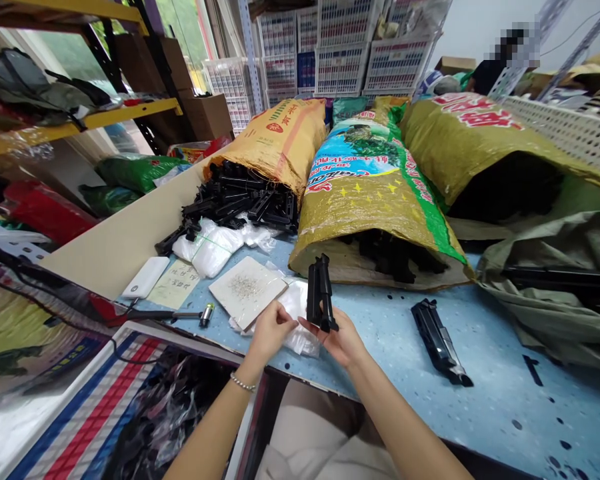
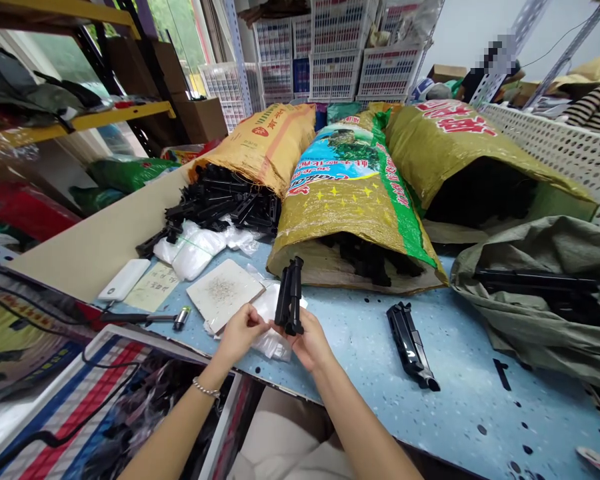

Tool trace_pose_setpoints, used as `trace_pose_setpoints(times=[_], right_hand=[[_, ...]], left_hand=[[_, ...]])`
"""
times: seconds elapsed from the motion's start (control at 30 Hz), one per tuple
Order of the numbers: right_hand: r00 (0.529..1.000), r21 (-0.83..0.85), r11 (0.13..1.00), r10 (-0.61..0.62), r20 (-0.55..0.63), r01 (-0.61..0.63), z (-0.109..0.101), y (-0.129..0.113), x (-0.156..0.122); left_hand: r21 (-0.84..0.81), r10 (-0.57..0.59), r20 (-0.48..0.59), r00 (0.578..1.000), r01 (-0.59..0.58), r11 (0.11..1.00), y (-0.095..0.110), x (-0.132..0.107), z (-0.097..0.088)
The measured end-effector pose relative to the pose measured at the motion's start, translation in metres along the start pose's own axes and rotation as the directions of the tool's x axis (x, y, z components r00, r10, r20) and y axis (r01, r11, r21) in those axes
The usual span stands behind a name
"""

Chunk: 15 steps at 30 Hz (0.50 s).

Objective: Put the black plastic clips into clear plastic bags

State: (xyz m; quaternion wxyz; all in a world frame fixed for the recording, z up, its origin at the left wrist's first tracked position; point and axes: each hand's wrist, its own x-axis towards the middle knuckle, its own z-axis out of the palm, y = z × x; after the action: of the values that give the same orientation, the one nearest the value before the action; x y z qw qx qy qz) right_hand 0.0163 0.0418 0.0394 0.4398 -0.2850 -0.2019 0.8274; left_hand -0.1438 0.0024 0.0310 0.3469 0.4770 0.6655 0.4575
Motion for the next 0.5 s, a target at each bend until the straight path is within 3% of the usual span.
trace_pose_setpoints(times=[0.1, 0.17, 0.3, 0.5], right_hand=[[1.0, -0.013, 1.0, -0.003, 0.012, 0.003, 0.0, -0.001, 0.001], [1.0, -0.021, 1.0, -0.002, -0.009, 0.002, -0.003, -0.001, 0.005], [0.999, -0.041, 0.999, 0.005, -0.05, -0.007, -0.009, 0.001, 0.01], [0.996, -0.057, 0.998, 0.002, -0.089, -0.007, -0.012, 0.006, 0.01]], left_hand=[[0.057, 0.019, 0.0, 1.0, -0.019, 0.998, -0.004, -0.003, 0.019], [0.087, 0.032, -0.004, 0.999, -0.032, 0.996, -0.007, -0.004, 0.022], [0.131, 0.071, 0.018, 0.997, -0.073, 0.989, -0.006, -0.006, 0.013], [0.213, 0.16, 0.094, 0.983, -0.177, 0.961, 0.012, -0.008, -0.011]])
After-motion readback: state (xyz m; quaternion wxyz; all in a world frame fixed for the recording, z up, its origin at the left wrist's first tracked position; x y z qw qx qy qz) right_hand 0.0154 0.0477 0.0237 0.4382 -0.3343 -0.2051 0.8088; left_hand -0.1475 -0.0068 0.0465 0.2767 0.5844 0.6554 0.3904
